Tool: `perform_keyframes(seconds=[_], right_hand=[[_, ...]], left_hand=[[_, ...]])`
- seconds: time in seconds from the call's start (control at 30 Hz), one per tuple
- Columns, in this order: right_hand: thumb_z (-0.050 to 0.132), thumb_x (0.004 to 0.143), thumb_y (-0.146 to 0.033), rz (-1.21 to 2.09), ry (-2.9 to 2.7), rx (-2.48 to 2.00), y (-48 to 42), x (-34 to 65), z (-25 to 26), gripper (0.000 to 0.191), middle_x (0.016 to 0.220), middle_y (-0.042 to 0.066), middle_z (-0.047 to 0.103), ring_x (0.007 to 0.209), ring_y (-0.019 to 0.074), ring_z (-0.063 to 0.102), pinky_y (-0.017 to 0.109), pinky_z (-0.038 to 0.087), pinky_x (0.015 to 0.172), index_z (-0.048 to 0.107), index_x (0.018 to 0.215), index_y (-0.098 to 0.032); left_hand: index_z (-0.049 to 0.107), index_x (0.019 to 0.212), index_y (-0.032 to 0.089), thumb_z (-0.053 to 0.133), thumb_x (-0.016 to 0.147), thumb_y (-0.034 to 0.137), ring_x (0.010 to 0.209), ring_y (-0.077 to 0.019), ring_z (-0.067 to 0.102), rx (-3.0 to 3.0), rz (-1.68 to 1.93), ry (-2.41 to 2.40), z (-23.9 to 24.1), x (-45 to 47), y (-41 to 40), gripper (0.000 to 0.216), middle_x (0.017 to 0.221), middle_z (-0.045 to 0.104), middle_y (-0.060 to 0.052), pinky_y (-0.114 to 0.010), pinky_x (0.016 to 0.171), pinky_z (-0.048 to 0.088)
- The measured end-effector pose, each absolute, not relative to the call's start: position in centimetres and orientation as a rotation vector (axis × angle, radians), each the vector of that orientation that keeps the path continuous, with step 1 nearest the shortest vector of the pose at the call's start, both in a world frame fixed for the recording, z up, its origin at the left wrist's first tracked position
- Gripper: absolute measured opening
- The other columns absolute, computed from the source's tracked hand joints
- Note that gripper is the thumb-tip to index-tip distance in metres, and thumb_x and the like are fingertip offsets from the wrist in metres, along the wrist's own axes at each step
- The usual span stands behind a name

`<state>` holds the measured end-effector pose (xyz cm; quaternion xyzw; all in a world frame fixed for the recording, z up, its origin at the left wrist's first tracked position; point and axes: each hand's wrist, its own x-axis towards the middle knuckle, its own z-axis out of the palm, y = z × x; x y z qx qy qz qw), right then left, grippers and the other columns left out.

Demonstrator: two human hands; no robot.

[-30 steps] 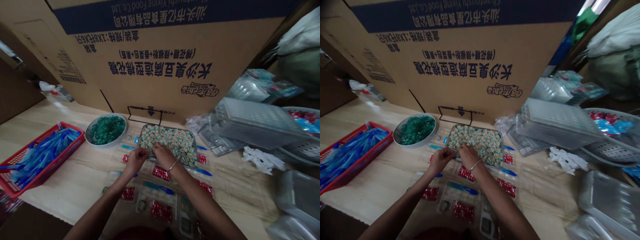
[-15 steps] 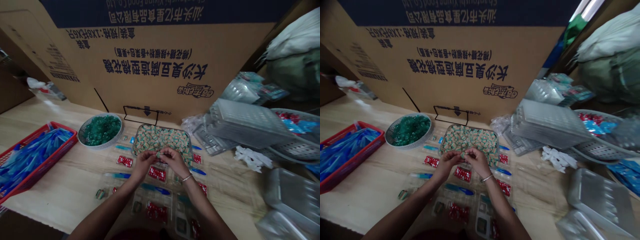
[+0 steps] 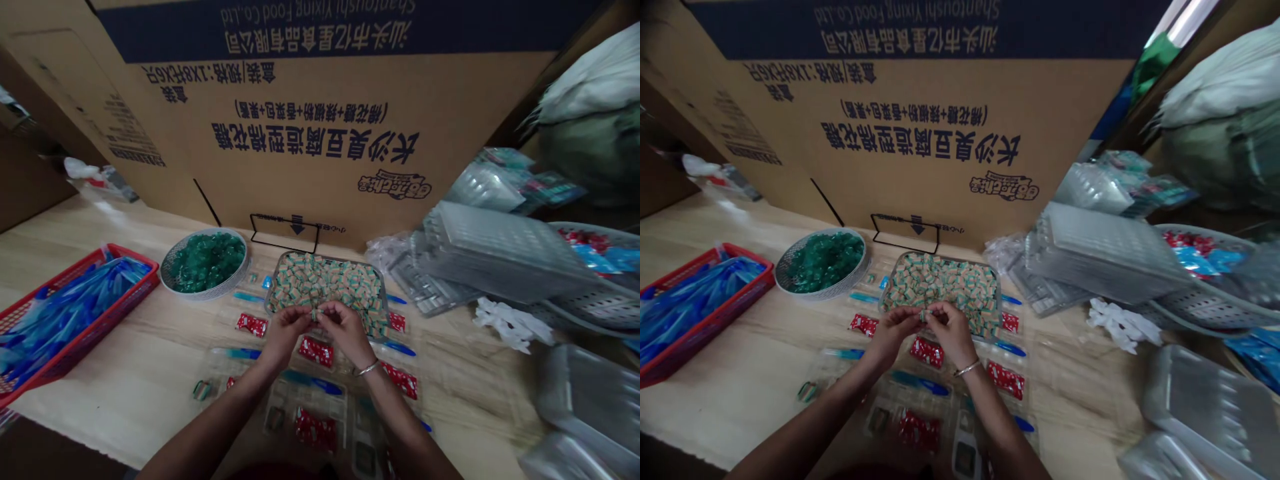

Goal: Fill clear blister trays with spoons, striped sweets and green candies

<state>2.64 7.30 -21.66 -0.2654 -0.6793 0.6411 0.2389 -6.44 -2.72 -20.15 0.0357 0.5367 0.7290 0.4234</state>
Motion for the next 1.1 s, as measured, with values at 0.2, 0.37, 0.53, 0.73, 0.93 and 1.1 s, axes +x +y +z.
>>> perform_keyframes(seconds=[0.2,0.37,0.53,0.73,0.93,1.1], right_hand=[[0.06,0.074,-0.031,1.608,-1.976,-0.678,6.4,2.5,-21.3,0.014,0.062,-0.001,0.058,0.058,0.0139,0.054,0.023,0.043,0.055,0.058,0.068,-0.018],[0.052,0.082,-0.021,1.132,-2.448,-0.621,7.6,0.5,-20.7,0.014,0.075,0.004,0.064,0.071,0.0169,0.06,0.025,0.045,0.065,0.065,0.076,-0.018],[0.055,0.074,-0.011,0.901,-2.547,-0.71,9.2,-2.5,-21.0,0.01,0.076,0.008,0.061,0.071,0.0218,0.059,0.03,0.042,0.066,0.061,0.069,-0.018],[0.05,0.079,-0.015,0.993,-2.525,-0.566,8.7,-1.7,-20.2,0.011,0.078,0.004,0.059,0.075,0.0183,0.057,0.027,0.043,0.069,0.056,0.071,-0.019],[0.052,0.081,-0.031,1.572,-2.21,-0.516,6.0,0.5,-19.7,0.013,0.07,0.001,0.062,0.065,0.0164,0.058,0.025,0.045,0.06,0.056,0.077,-0.02],[0.055,0.078,-0.037,1.558,-2.14,-0.608,5.2,1.3,-20.5,0.018,0.071,0.003,0.062,0.067,0.0188,0.058,0.029,0.046,0.063,0.058,0.074,-0.02]], left_hand=[[0.069,0.067,0.015,0.087,0.043,0.028,0.056,-0.0109,0.061,0.134,1.841,1.385,-20.2,-6.6,-3.9,0.033,0.061,0.068,0.001,-0.021,0.059,0.048],[0.067,0.065,0.015,0.085,0.044,0.027,0.053,-0.0117,0.062,0.026,1.851,1.468,-20.7,-7.8,-5.3,0.03,0.059,0.066,0.003,-0.021,0.056,0.046],[0.065,0.065,0.015,0.084,0.045,0.024,0.052,-0.0114,0.062,-0.032,1.84,1.508,-20.9,-8.6,-5.7,0.029,0.058,0.067,0.002,-0.019,0.053,0.043],[0.063,0.066,0.014,0.084,0.044,0.025,0.053,-0.0119,0.061,-0.057,1.838,1.525,-21.1,-8.6,-5.7,0.032,0.058,0.067,0.001,-0.021,0.055,0.045],[0.068,0.069,0.015,0.085,0.045,0.027,0.055,-0.009,0.059,0.001,1.936,1.455,-20.8,-7.6,-5.0,0.032,0.062,0.066,0.002,-0.019,0.055,0.043],[0.068,0.07,0.015,0.085,0.048,0.03,0.056,-0.0102,0.058,0.043,1.931,1.413,-20.1,-6.5,-5.2,0.031,0.062,0.066,0.001,-0.021,0.058,0.044]])
